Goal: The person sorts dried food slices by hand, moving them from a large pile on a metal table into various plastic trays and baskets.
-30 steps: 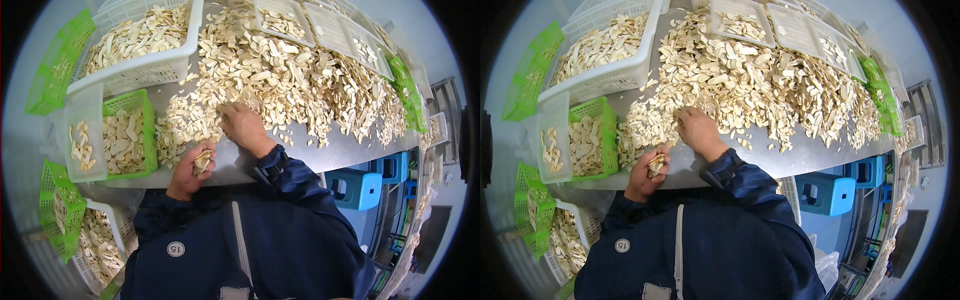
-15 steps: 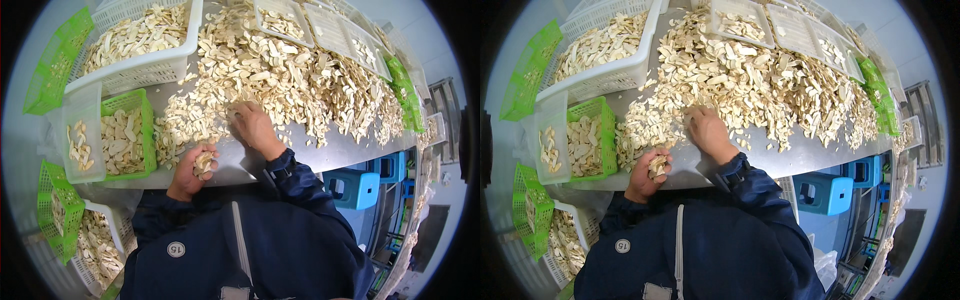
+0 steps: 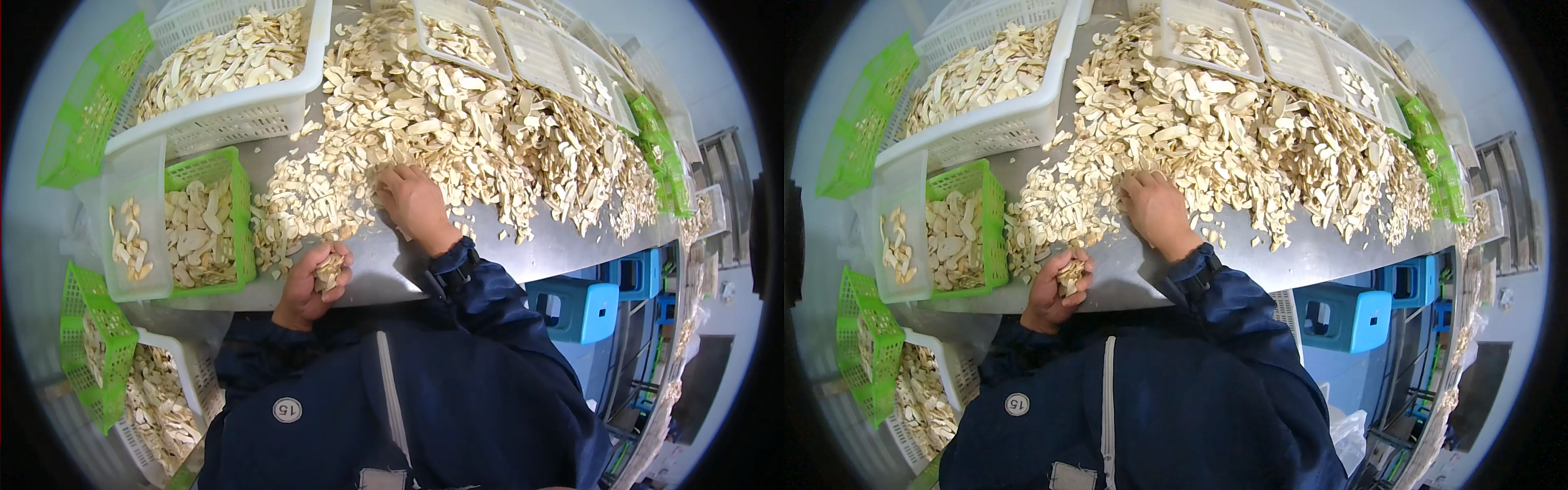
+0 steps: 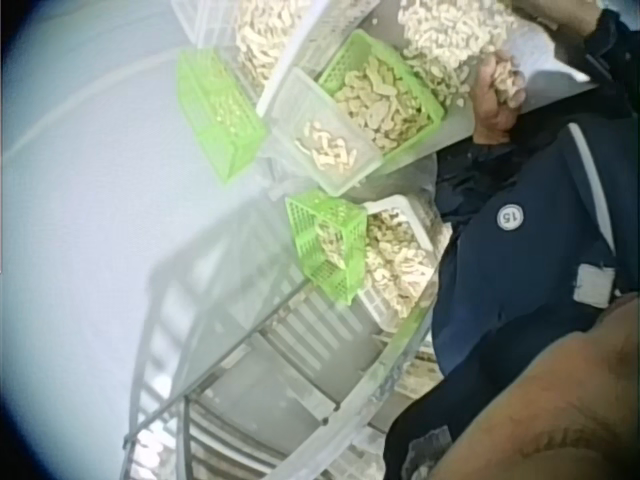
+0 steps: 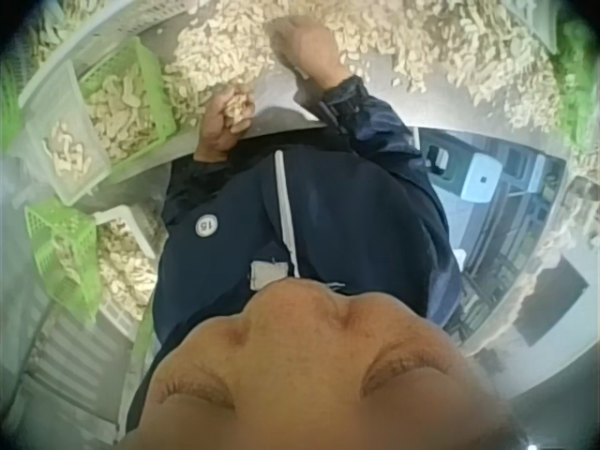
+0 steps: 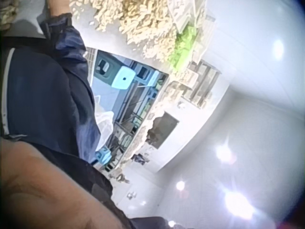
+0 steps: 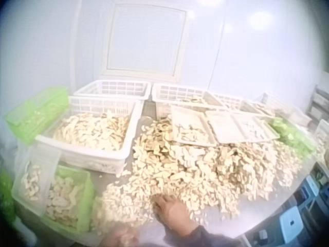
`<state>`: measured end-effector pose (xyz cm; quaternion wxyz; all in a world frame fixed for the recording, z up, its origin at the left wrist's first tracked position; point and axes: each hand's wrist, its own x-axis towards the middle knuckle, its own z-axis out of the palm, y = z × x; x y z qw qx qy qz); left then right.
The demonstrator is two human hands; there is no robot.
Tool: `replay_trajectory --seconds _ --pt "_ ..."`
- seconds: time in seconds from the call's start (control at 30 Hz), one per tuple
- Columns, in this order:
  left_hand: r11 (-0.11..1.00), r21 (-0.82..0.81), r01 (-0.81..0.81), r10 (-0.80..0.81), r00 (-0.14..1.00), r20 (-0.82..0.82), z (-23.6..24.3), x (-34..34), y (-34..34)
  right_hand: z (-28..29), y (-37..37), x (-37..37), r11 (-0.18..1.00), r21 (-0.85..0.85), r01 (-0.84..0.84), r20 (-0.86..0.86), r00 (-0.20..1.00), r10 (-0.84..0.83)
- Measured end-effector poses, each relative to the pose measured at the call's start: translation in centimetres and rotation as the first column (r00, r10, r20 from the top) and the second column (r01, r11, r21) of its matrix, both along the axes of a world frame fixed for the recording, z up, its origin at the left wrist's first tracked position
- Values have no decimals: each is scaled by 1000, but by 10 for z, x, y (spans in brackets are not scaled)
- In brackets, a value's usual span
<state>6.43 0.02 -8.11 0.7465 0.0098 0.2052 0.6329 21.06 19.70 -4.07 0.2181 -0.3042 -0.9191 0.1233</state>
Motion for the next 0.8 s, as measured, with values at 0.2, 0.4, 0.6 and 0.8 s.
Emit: replay_trajectory --seconds 0.2,0.4,0.6,0.8 --pt "1000 17 4 -4 1000 4 -1 0 0 0 -1 7 995 -100 30 0 1000 -30" --pt "1000 8 9 -9 1000 -5 1 1 1 -6 -1 -3 999 19 -43 11 999 42" --pt "1000 26 -1 1 1000 -11 1 2 0 2 -1 4 980 -174 101 50 994 -93" --pt "1000 10 12 -11 1000 -6 -1 1 1 0 -4 1 997 -78 26 -21 999 -28"
